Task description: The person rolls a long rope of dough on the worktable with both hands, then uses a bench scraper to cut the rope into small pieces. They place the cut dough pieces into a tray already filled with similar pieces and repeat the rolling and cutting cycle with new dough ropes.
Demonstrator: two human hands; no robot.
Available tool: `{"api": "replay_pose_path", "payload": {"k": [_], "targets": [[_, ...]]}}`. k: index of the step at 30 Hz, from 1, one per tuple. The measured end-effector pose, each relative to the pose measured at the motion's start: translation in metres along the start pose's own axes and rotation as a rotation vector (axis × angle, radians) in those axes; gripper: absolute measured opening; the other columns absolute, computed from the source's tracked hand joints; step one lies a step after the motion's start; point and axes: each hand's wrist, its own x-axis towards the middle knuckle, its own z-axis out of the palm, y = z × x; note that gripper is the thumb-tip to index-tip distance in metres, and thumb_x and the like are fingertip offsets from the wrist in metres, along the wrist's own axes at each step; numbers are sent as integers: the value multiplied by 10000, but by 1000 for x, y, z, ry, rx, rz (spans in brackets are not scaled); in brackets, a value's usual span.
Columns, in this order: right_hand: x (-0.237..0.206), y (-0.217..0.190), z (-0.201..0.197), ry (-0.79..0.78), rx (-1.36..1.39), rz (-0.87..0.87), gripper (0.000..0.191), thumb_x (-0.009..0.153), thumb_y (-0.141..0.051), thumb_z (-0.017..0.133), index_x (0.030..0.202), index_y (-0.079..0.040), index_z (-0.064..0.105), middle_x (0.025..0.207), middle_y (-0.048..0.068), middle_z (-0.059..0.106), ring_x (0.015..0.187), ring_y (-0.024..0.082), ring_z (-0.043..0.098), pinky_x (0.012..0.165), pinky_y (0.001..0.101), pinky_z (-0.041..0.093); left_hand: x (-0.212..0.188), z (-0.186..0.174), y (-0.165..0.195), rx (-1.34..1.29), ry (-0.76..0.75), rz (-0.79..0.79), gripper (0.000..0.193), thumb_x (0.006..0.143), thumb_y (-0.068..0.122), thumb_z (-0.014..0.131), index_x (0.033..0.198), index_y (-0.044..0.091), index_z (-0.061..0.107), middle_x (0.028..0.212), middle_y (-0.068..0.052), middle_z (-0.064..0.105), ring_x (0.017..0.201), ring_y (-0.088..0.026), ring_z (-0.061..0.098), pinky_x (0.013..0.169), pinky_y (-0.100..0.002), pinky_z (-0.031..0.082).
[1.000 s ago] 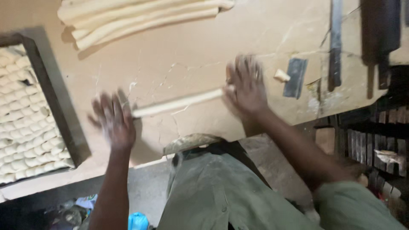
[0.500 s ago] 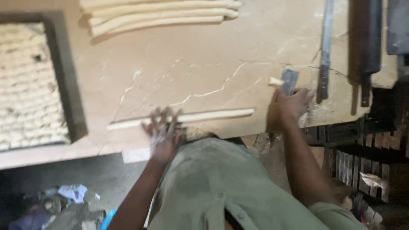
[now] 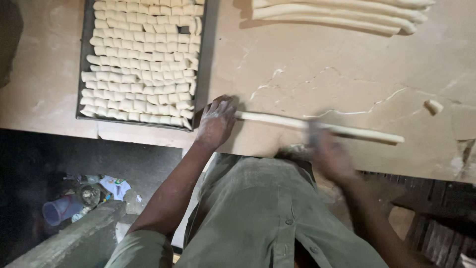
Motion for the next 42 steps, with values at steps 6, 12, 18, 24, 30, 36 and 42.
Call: {"api": "replay_pose_path", "payload": {"k": [6, 12, 18, 24, 30, 36, 42], "targets": [[39, -138, 24, 25, 253, -250, 574, 950, -118, 545, 1420, -26, 228, 902, 354, 674, 880, 521, 673, 787, 623, 509, 11, -3, -20, -4, -125, 54, 388, 837, 318, 730, 1147, 88, 701, 1436, -141, 514, 1385, -361, 395, 1070, -587, 372], [59, -181, -11, 91, 281, -247, 677, 839, -64, 581, 1383, 14, 186, 820, 353, 645, 798, 541, 648, 726, 619, 521, 16, -2, -27, -26, -78, 151, 319, 866, 289, 717, 1135, 116, 717, 1454, -132, 529, 1383, -361, 420, 1098, -579, 370], [49, -159, -7, -41, 241, -40, 820, 868, -69, 543, 1495, -4, 19, 865, 313, 681, 794, 499, 699, 714, 599, 572, 24, 2, -14, -24, -41, 229, 482, 846, 334, 744, 1281, 138, 672, 1426, -130, 513, 1399, -386, 401, 1117, -615, 334], [47, -139, -12, 170, 283, -35, 593, 967, -132, 538, 1414, -18, 165, 873, 359, 673, 820, 533, 680, 777, 604, 534, 35, 5, 3, -27, -53, 259, 630, 796, 375, 754, 1358, 122, 624, 1508, -137, 454, 1388, -400, 363, 1110, -621, 294], [43, -109, -11, 156, 289, -40, 635, 969, -160, 521, 1450, -8, 137, 847, 332, 693, 828, 499, 692, 767, 588, 550, 42, 13, 23, 102, -81, 293, 539, 859, 370, 727, 1360, 198, 627, 1548, -118, 444, 1446, -380, 328, 1165, -609, 247], [41, -76, -4, 66, 341, 13, 704, 958, -174, 533, 1504, -31, 113, 973, 340, 670, 908, 505, 675, 801, 583, 532, 51, 22, 44, 30, -139, 283, 572, 877, 457, 720, 1377, 206, 605, 1522, -130, 453, 1462, -408, 296, 1194, -642, 202], [33, -48, -6, 128, 282, -53, 758, 937, -150, 575, 1503, 6, 95, 993, 377, 648, 949, 541, 649, 850, 591, 520, 61, 35, 70, 55, -188, 280, 574, 911, 497, 682, 1406, 222, 590, 1546, -132, 434, 1497, -423, 256, 1206, -691, 143]]}}
